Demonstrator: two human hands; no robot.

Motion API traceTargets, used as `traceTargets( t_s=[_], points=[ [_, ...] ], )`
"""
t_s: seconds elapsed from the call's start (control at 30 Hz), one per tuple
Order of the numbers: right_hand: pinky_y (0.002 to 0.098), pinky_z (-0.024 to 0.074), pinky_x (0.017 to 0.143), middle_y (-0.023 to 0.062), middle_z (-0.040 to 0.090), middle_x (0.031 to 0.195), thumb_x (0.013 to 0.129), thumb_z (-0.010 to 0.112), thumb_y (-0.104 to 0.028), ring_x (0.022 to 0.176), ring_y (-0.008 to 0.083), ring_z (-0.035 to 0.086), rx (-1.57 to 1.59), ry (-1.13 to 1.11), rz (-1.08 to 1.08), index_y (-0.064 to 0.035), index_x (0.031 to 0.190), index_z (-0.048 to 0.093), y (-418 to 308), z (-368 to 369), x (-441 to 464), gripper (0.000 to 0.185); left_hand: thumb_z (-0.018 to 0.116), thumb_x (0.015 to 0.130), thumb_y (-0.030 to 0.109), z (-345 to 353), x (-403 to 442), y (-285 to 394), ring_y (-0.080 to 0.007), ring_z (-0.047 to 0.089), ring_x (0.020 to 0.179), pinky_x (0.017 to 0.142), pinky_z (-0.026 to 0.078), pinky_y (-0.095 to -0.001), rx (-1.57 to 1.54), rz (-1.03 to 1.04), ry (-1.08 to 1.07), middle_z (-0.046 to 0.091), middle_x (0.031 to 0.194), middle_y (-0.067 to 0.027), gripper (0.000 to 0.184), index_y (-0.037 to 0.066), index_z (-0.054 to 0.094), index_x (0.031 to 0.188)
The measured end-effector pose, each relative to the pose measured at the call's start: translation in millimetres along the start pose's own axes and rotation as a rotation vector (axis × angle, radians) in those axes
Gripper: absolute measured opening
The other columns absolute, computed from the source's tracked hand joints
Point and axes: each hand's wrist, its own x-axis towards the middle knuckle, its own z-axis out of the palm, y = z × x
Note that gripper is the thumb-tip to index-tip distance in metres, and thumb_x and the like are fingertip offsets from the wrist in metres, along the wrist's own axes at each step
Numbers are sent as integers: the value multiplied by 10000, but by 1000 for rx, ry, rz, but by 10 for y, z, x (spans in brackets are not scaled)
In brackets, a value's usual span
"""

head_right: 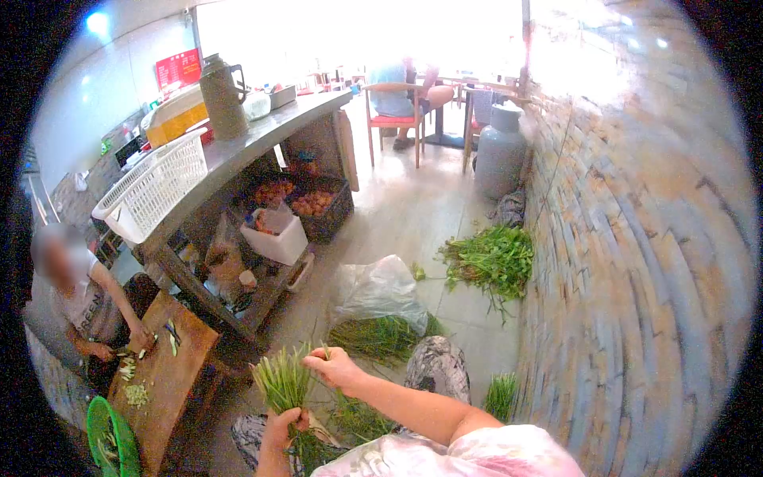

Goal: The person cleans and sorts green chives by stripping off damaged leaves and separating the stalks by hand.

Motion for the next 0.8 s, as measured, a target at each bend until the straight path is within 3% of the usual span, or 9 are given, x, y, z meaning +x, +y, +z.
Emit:
traceTargets(
  t_s=[0.17, 0.2, 0.27, 0.33, 0.43, 0.63, 0.8],
  points=[
    [197, 238, 402, -75, 412, 568, 841, 595, -240, 463, 37, 330, 73, 175, -99, -111, 839, 624, -67, -4, -51, 132, 566, 714, 91, 169, -52, 66, -163, 555, 584, 488, 436, -277, -127, -71, 120, 610, 784, -113, 391, 10, 507, 1092],
    [200, 256, 398, -63, 439, 573, 838, 591, -213, 463, 42, 343, -80, 292, -223, -109, 819, 626, -75, -27, -11, 111, 562, 719, 91, 194, -83, 105, -162, 560, 588, 493, 444, -279, -167, -78, 149, 617, 793, -115, 406, 9, 505, 1112],
    [214, 261, 377, -56, 423, 558, 826, 581, -185, 439, 55, 336, 84, 484, -92, -94, 807, 615, -430, -15, -81, 98, 577, 732, 115, 89, -58, 27, -155, 566, 606, 515, 454, -281, -198, -109, 164, 621, 791, -117, 439, 3, 496, 1149],
    [217, 233, 362, -46, 389, 538, 830, 590, -188, 418, 60, 290, 251, 511, -191, -62, 814, 601, -563, -150, -55, 128, 598, 737, 138, -103, -88, -79, -149, 573, 629, 538, 457, -277, -194, -152, 143, 622, 834, -128, 446, -4, 497, 1147],
    [199, 232, 354, -43, 391, 547, 856, 591, -227, 429, 45, 306, 350, 313, -441, -73, 811, 607, -663, -459, -26, 161, 613, 734, 147, -312, -148, -208, -140, 551, 607, 539, 448, -263, -366, -55, 36, 607, 859, -117, 467, -2, 484, 1158],
    [189, 269, 359, -31, 391, 601, 849, 600, -232, 446, 49, 325, 516, 285, -473, -52, 833, 598, -752, -682, -32, 181, 588, 745, 117, -605, -325, -120, -133, 483, 551, 505, 410, -256, -649, 132, 113, 574, 778, -93, 418, 5, 480, 1133],
    [193, 245, 363, -38, 376, 576, 849, 603, -232, 441, 49, 310, 512, 302, -454, -58, 818, 599, -699, -688, 0, 176, 561, 770, 100, -552, -485, 142, -111, 468, 563, 505, 389, -250, -650, 292, 205, 572, 770, -74, 436, 19, 450, 1183]
  ],
)
